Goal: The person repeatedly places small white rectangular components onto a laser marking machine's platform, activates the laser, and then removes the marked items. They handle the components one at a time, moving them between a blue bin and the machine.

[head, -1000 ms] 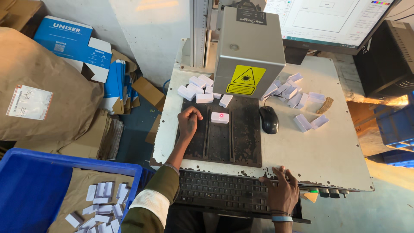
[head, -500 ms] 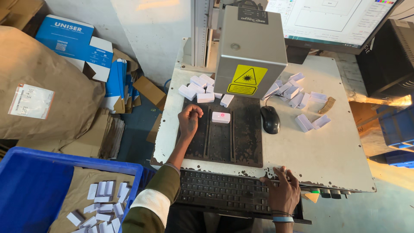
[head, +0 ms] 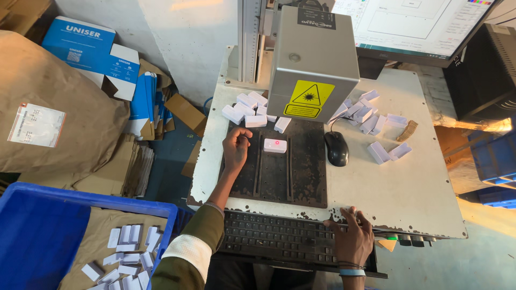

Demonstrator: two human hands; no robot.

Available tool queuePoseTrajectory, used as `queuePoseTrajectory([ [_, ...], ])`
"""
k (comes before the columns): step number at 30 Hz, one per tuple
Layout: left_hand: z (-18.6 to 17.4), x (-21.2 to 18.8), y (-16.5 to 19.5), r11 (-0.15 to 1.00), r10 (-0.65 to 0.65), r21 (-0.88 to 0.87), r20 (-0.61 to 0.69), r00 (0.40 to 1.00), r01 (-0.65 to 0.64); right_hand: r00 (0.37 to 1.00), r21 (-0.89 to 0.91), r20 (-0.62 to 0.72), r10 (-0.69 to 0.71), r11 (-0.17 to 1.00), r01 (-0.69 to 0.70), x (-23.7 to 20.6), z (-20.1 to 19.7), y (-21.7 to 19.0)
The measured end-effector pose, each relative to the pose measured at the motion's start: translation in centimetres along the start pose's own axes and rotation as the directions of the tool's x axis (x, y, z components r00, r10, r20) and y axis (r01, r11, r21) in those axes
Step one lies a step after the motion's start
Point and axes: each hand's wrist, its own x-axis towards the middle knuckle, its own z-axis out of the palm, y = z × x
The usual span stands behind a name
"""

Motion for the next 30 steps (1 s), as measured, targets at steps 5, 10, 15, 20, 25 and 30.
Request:
queuePoseTrajectory([
  [5, -0.2, 0.0, -0.1, 0.999, 0.011, 0.049, 0.022, 1.0, -0.012, 1.0, 0.008, -0.006, -0.024, 1.0, 0.024, 0.0, -0.1, 0.0],
  [10, -0.2, 0.1, 0.0, 0.999, 0.038, 0.024, 0.04, 0.998, -0.039, 1.0, 0.002, -0.005, -0.023, 1.0, 0.023, -0.1, 0.0, 0.0],
  [15, -0.1, -0.2, 0.3, 0.994, -0.02, 0.113, 0.077, 0.997, 0.011, 0.998, 0.039, -0.03, -0.048, 0.998, 0.049, -0.2, 0.1, 0.2],
  [20, -0.1, -0.4, 0.8, 0.98, -0.02, 0.201, 0.164, 0.986, -0.014, 0.998, 0.029, -0.043, -0.056, 0.998, 0.057, -0.2, 0.2, 0.2],
  [25, -0.2, -0.4, 1.0, 0.972, -0.001, 0.232, 0.197, 0.98, -0.046, 0.995, 0.027, -0.062, -0.082, 0.996, 0.084, -0.1, 0.2, 0.2],
  [30, -0.2, -0.4, 0.9, 0.973, -0.02, 0.229, 0.197, 0.98, -0.026, 0.997, 0.035, -0.053, -0.063, 0.997, 0.065, -0.1, 0.3, 0.1],
])
